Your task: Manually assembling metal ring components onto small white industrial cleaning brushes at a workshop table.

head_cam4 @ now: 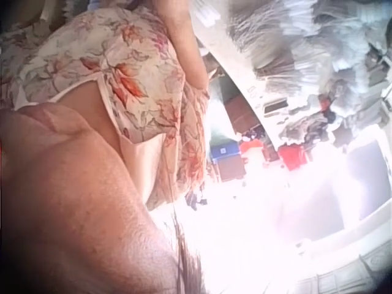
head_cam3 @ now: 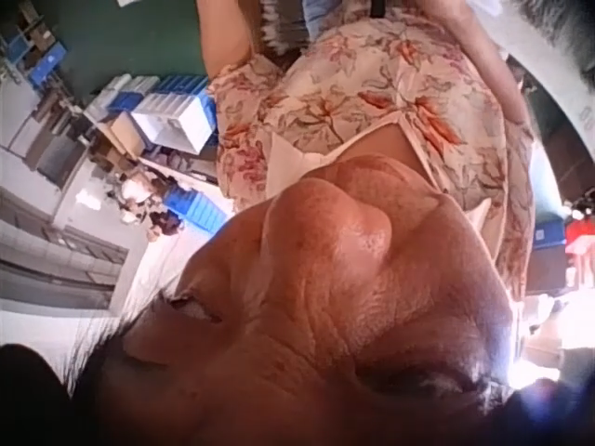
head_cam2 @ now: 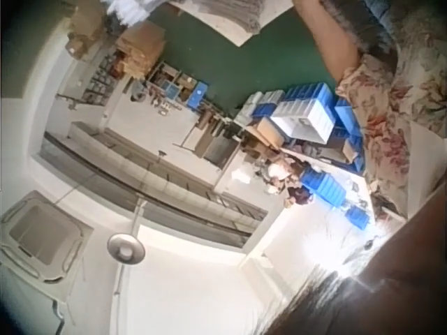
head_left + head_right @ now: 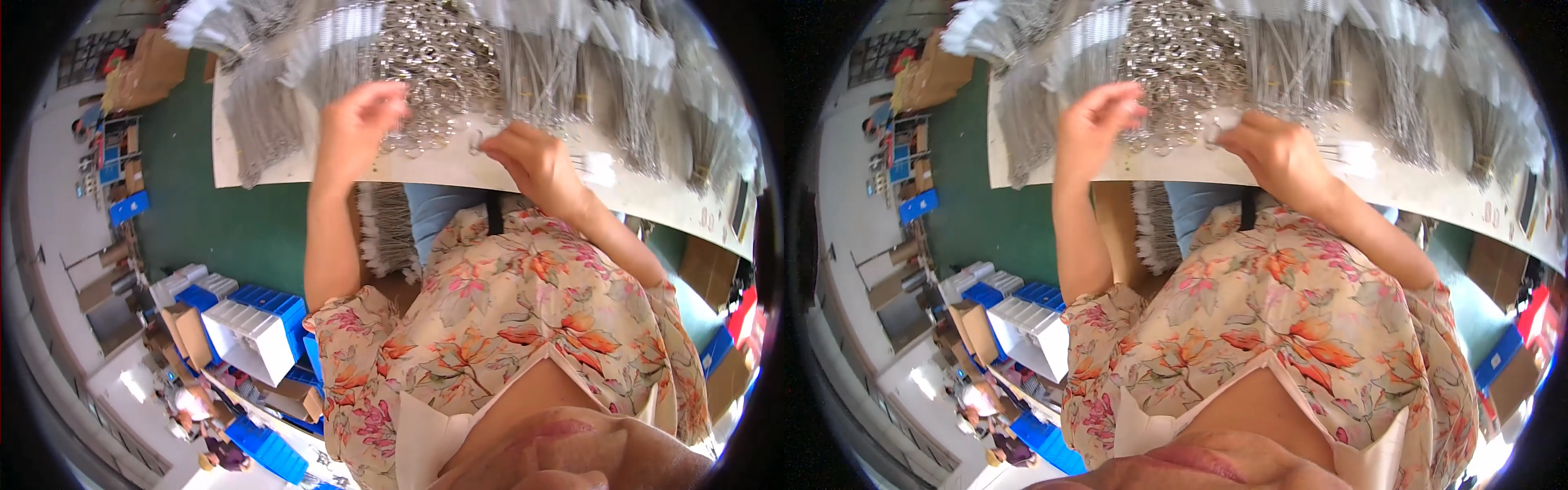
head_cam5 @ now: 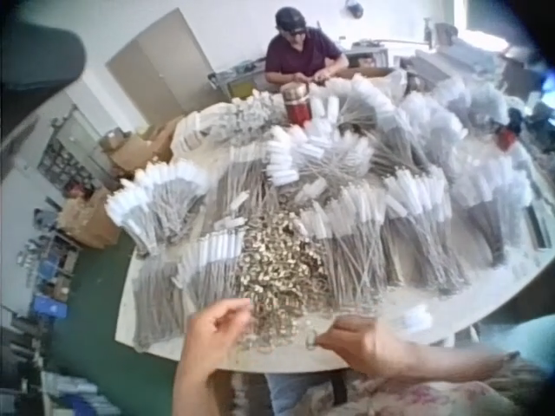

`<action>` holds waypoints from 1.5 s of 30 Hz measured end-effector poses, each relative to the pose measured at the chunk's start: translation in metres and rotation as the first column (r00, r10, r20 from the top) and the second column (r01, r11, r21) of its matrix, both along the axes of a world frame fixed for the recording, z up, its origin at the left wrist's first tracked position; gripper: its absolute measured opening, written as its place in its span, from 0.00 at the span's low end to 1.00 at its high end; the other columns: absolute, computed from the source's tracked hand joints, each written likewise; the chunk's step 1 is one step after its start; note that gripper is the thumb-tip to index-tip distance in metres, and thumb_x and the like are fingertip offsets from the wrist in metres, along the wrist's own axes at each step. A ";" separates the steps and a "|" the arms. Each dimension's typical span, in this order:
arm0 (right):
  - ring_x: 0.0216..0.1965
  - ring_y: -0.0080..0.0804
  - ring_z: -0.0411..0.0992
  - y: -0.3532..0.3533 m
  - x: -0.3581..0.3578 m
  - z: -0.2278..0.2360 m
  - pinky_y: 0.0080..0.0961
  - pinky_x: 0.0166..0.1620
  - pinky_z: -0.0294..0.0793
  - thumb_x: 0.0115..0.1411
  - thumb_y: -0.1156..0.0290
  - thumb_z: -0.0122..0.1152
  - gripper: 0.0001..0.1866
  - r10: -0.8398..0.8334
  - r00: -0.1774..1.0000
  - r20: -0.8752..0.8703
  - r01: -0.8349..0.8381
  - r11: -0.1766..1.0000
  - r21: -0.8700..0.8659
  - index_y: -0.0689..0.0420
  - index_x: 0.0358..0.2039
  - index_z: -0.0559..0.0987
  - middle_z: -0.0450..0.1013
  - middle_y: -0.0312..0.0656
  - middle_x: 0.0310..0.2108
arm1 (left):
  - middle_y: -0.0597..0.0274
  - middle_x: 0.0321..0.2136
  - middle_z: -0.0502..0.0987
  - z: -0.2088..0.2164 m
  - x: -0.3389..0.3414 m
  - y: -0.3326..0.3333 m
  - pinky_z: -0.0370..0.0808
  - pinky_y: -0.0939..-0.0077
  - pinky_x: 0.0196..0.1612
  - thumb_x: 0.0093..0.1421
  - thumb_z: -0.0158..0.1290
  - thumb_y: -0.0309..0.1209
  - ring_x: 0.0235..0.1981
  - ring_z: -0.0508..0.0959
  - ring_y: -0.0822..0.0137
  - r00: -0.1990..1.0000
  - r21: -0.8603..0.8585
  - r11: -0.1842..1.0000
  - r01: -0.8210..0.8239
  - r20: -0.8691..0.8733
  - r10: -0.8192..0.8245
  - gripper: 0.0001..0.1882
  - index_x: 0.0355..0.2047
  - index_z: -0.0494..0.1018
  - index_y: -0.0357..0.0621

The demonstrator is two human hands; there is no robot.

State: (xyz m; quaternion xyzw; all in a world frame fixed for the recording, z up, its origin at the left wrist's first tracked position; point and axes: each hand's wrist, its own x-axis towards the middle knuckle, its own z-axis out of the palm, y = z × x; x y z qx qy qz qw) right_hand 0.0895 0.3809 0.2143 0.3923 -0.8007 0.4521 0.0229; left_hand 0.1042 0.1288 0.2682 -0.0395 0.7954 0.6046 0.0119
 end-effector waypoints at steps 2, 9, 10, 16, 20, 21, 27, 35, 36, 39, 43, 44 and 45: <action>0.29 0.33 0.71 0.001 0.010 -0.024 0.27 0.32 0.71 0.44 0.80 0.58 0.10 -0.022 0.989 -0.146 0.032 0.997 0.070 0.56 0.30 0.77 0.70 0.37 0.26 | 0.61 0.29 0.78 -0.003 -0.010 -0.061 0.75 0.80 0.32 0.57 0.51 0.26 0.30 0.77 0.73 0.962 -0.270 0.923 -0.274 -0.091 0.259 0.10 0.40 0.74 0.37; 0.36 0.31 0.68 0.010 0.009 -0.039 0.28 0.40 0.69 0.41 0.76 0.59 0.11 0.042 0.949 -0.313 -0.014 0.996 0.089 0.55 0.30 0.76 0.70 0.35 0.29 | 0.58 0.29 0.79 -0.024 -0.028 -0.208 0.73 0.63 0.39 0.49 0.55 0.52 0.34 0.78 0.55 0.875 -0.963 0.155 -0.219 -0.123 0.469 0.21 0.31 0.78 0.48; 0.36 0.31 0.68 0.015 0.008 -0.036 0.28 0.41 0.69 0.42 0.76 0.59 0.10 0.042 0.966 -0.257 -0.031 0.998 0.049 0.55 0.30 0.76 0.70 0.35 0.29 | 0.58 0.29 0.79 -0.031 -0.030 -0.201 0.72 0.62 0.40 0.48 0.54 0.54 0.35 0.78 0.54 0.883 -0.970 0.150 -0.190 -0.102 0.459 0.23 0.30 0.78 0.47; 0.28 0.35 0.73 0.055 -0.040 -0.021 0.27 0.31 0.73 0.52 0.73 0.60 0.06 -0.262 0.965 -0.021 0.258 0.959 -0.116 0.59 0.30 0.78 0.73 0.41 0.27 | 0.54 0.28 0.78 -0.037 -0.026 -0.207 0.72 0.64 0.37 0.51 0.56 0.43 0.33 0.78 0.54 0.896 -0.961 0.186 -0.206 -0.108 0.431 0.16 0.29 0.76 0.42; 0.30 0.37 0.75 0.066 -0.089 -0.006 0.29 0.33 0.74 0.53 0.71 0.58 0.08 -0.403 0.915 0.023 0.404 0.913 -0.061 0.60 0.32 0.77 0.75 0.44 0.29 | 0.53 0.27 0.78 -0.044 -0.031 -0.200 0.72 0.63 0.36 0.52 0.56 0.41 0.31 0.77 0.54 0.856 -0.894 0.206 -0.398 -0.282 0.432 0.15 0.29 0.76 0.40; 0.30 0.37 0.75 0.061 -0.098 -0.003 0.29 0.33 0.74 0.53 0.71 0.58 0.08 -0.389 0.921 0.023 0.390 0.918 -0.067 0.60 0.32 0.77 0.75 0.44 0.29 | 0.52 0.27 0.78 -0.047 -0.030 -0.202 0.72 0.63 0.36 0.51 0.56 0.40 0.31 0.77 0.53 0.790 -0.795 0.227 -0.563 -0.436 0.431 0.14 0.29 0.76 0.40; 0.31 0.40 0.75 0.014 -0.144 -0.013 0.39 0.34 0.73 0.52 0.63 0.56 0.13 -0.388 0.898 -0.208 0.434 0.703 0.563 0.60 0.31 0.76 0.75 0.45 0.30 | 0.50 0.32 0.78 -0.047 -0.035 -0.221 0.73 0.61 0.39 0.50 0.53 0.39 0.36 0.77 0.49 0.876 -0.960 0.126 -0.248 -0.167 0.452 0.13 0.31 0.77 0.45; 0.21 0.22 0.66 0.043 -0.166 0.004 0.22 0.26 0.68 0.56 0.64 0.53 0.10 -0.371 0.848 0.378 0.443 0.888 -0.121 0.57 0.29 0.75 0.68 0.35 0.20 | 0.55 0.28 0.77 -0.018 -0.035 -0.182 0.73 0.67 0.37 0.56 0.48 0.33 0.33 0.77 0.59 0.710 -0.742 0.253 -0.621 -0.396 0.582 0.09 0.32 0.73 0.43; 0.19 0.21 0.64 0.051 -0.159 0.019 0.20 0.24 0.68 0.62 0.62 0.48 0.11 -0.292 0.759 0.582 0.550 0.765 -0.333 0.57 0.29 0.71 0.64 0.33 0.20 | 0.56 0.26 0.76 -0.018 -0.036 -0.174 0.73 0.70 0.35 0.59 0.46 0.31 0.30 0.77 0.64 0.579 -0.389 0.429 -0.815 -0.524 0.625 0.07 0.32 0.71 0.40; 0.18 0.22 0.63 0.091 -0.144 0.051 0.20 0.23 0.66 0.59 0.66 0.47 0.09 -0.363 0.771 0.523 0.630 0.556 -0.542 0.56 0.26 0.71 0.64 0.35 0.18 | 0.58 0.23 0.74 -0.011 -0.055 -0.121 0.71 0.75 0.31 0.61 0.44 0.30 0.25 0.74 0.69 0.562 -0.300 0.523 -0.798 -0.684 0.465 0.08 0.29 0.68 0.37; 0.18 0.20 0.63 0.129 -0.139 0.042 0.18 0.21 0.63 0.57 0.69 0.46 0.09 -0.422 0.761 0.493 0.646 0.569 -0.509 0.59 0.28 0.74 0.64 0.33 0.17 | 0.60 0.24 0.76 -0.035 -0.046 -0.103 0.70 0.73 0.33 0.58 0.52 0.40 0.26 0.73 0.67 0.958 -0.697 0.657 -0.288 -0.211 0.197 0.15 0.33 0.72 0.38; 0.19 0.19 0.62 0.149 -0.143 0.019 0.19 0.24 0.63 0.55 0.67 0.52 0.09 -0.518 0.766 0.380 0.643 0.618 -0.452 0.58 0.30 0.76 0.67 0.33 0.19 | 0.58 0.26 0.77 -0.053 -0.043 -0.104 0.71 0.74 0.34 0.57 0.53 0.36 0.27 0.75 0.67 0.943 -0.664 0.680 -0.311 -0.306 0.132 0.12 0.33 0.73 0.38; 0.21 0.17 0.62 0.170 -0.146 0.001 0.20 0.26 0.64 0.52 0.65 0.57 0.10 -0.597 0.758 0.264 0.651 0.657 -0.381 0.57 0.32 0.79 0.69 0.32 0.20 | 0.58 0.26 0.77 -0.057 -0.044 -0.107 0.71 0.74 0.34 0.57 0.53 0.34 0.27 0.75 0.67 0.956 -0.686 0.670 -0.283 -0.256 0.141 0.11 0.33 0.72 0.38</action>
